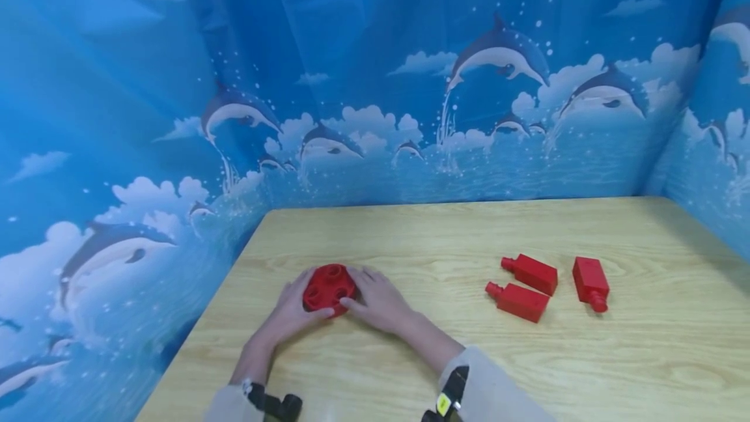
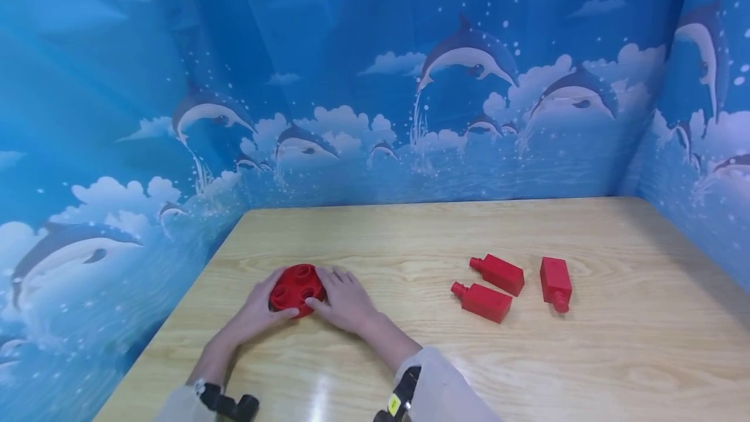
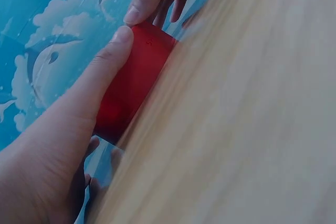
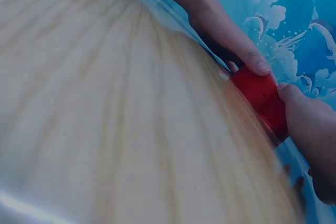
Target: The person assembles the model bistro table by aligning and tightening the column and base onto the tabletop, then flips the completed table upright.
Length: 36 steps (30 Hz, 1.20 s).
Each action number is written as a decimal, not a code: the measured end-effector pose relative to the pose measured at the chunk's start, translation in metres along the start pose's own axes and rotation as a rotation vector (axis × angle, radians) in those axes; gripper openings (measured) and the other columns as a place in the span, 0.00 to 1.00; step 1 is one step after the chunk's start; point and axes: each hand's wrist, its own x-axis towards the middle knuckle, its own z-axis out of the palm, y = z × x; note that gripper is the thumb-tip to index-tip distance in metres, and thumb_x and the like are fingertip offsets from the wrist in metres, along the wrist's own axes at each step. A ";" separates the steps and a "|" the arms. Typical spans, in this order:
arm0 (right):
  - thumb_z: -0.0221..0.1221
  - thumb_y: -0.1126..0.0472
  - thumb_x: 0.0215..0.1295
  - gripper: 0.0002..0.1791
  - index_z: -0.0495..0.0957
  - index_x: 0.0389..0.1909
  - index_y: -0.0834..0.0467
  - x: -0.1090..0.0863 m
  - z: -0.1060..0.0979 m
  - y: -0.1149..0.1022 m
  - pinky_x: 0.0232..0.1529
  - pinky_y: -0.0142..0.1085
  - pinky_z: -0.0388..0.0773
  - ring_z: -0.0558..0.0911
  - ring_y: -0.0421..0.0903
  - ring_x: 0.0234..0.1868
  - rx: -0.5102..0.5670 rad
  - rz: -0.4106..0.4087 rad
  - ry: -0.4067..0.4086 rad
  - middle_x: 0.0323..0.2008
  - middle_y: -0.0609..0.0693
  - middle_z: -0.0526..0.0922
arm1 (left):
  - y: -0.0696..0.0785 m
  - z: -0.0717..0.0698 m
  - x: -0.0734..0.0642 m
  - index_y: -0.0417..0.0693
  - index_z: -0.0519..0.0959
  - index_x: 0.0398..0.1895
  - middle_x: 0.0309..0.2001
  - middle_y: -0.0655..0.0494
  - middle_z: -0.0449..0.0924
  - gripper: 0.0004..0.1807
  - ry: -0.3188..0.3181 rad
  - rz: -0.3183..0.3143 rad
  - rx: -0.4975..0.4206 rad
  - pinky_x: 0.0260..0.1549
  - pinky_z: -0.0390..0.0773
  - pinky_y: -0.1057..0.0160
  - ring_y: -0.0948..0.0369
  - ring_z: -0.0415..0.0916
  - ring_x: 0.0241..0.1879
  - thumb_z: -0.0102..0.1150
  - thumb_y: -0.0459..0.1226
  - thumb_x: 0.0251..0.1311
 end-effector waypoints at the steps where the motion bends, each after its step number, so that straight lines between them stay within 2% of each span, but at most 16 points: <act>1: 0.48 0.41 0.65 0.36 0.59 0.67 0.60 -0.001 -0.002 0.003 0.63 0.47 0.53 0.60 0.57 0.64 0.003 0.004 0.001 0.62 0.54 0.66 | 0.002 0.002 0.003 0.44 0.49 0.70 0.67 0.47 0.54 0.57 0.000 0.001 0.001 0.63 0.38 0.45 0.49 0.50 0.65 0.62 0.63 0.42; 6: 0.47 0.39 0.65 0.37 0.58 0.67 0.57 -0.010 -0.012 0.016 0.64 0.48 0.52 0.58 0.56 0.65 0.004 0.046 -0.007 0.63 0.53 0.65 | 0.015 0.014 0.014 0.48 0.51 0.71 0.67 0.50 0.56 0.57 -0.007 -0.011 -0.010 0.63 0.41 0.46 0.51 0.50 0.65 0.63 0.64 0.40; 12: 0.47 0.38 0.64 0.37 0.57 0.68 0.56 -0.024 -0.023 0.032 0.63 0.50 0.53 0.57 0.56 0.65 0.020 0.083 -0.005 0.64 0.53 0.64 | 0.030 0.030 0.025 0.51 0.51 0.71 0.67 0.53 0.55 0.59 -0.047 -0.028 -0.001 0.63 0.42 0.48 0.53 0.49 0.65 0.62 0.67 0.37; 23: 0.45 0.37 0.64 0.38 0.56 0.69 0.55 -0.042 -0.042 0.056 0.62 0.51 0.53 0.56 0.55 0.66 -0.012 0.154 0.018 0.65 0.53 0.61 | 0.052 0.050 0.047 0.53 0.51 0.71 0.68 0.50 0.52 0.59 -0.066 0.017 -0.010 0.59 0.52 0.42 0.49 0.46 0.66 0.61 0.68 0.36; 36: 0.45 0.35 0.64 0.40 0.54 0.70 0.54 -0.070 -0.066 0.076 0.62 0.54 0.52 0.53 0.56 0.67 -0.010 0.222 0.016 0.67 0.55 0.57 | 0.083 0.074 0.062 0.54 0.50 0.71 0.69 0.52 0.52 0.59 -0.124 0.082 0.004 0.63 0.42 0.49 0.52 0.45 0.67 0.60 0.69 0.36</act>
